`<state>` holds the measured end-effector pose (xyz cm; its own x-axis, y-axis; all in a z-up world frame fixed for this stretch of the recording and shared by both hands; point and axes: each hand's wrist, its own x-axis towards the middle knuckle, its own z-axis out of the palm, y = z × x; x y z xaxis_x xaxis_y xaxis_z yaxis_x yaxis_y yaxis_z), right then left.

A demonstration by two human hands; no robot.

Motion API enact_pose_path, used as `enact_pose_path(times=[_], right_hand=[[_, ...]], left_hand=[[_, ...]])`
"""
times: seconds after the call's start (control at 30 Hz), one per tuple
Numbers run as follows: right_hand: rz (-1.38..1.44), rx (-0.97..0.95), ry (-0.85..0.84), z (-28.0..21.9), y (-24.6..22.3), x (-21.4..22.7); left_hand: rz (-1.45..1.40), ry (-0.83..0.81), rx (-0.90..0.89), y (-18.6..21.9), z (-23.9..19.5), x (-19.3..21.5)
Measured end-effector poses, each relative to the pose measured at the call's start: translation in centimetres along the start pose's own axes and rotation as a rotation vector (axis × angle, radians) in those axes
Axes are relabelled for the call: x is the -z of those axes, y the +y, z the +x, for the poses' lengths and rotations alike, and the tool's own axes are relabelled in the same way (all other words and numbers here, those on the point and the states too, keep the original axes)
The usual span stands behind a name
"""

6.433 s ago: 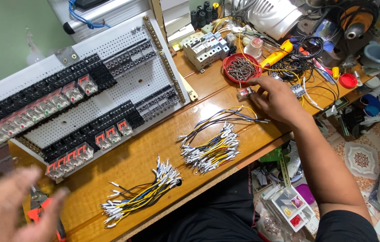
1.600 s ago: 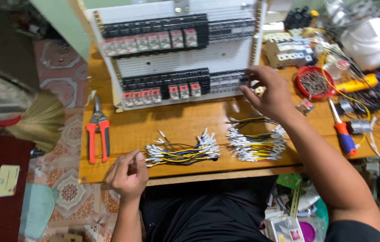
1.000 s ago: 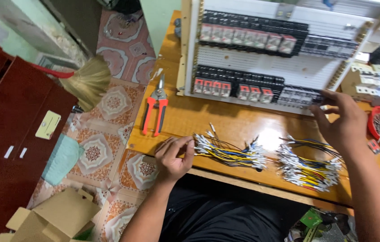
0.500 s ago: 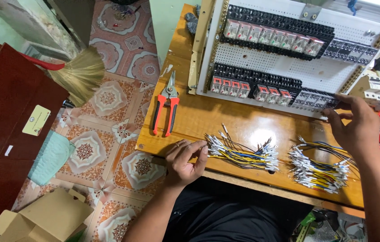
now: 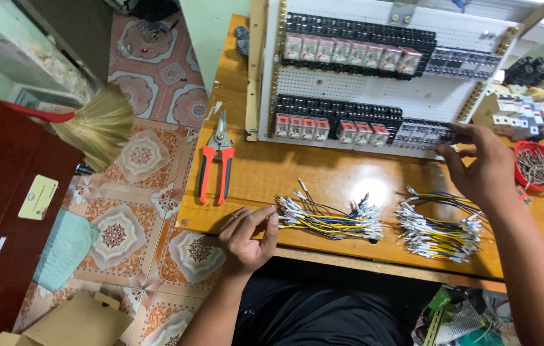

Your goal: The person installs a black terminal block onto a DIN rail in an electrical panel using both hands. Then, using a screwdriver, the person tightens screws on the newly installed block to secure it in place.

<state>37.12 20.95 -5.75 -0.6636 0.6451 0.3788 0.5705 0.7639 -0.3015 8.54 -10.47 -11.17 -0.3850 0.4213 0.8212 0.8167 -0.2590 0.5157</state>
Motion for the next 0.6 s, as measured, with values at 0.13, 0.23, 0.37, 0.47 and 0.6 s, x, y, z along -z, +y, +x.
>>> enact_pose_path(times=[0.13, 0.23, 0.37, 0.47, 0.6], right_hand=[[0.035, 0.028, 0.012, 0.1, -0.2, 0.1], [0.059, 0.026, 0.007, 0.2, -0.5, 0.2], [0.074, 0.002, -0.002, 0.5, -0.4, 0.2], [0.052, -0.003, 0.035, 0.4, 0.0, -0.3], [0.043, -0.003, 0.083, 0.5, 0.0, -0.6]], left_hand=[[0.007, 0.004, 0.0, -0.1, -0.2, -0.2], [0.019, -0.014, -0.002, 0.0, -0.2, -0.3], [0.056, -0.026, 0.01, 0.4, 0.2, -0.4], [0.047, -0.007, -0.001, 0.5, 0.2, -0.7], [0.054, -0.02, 0.023, 0.9, 0.2, -0.7]])
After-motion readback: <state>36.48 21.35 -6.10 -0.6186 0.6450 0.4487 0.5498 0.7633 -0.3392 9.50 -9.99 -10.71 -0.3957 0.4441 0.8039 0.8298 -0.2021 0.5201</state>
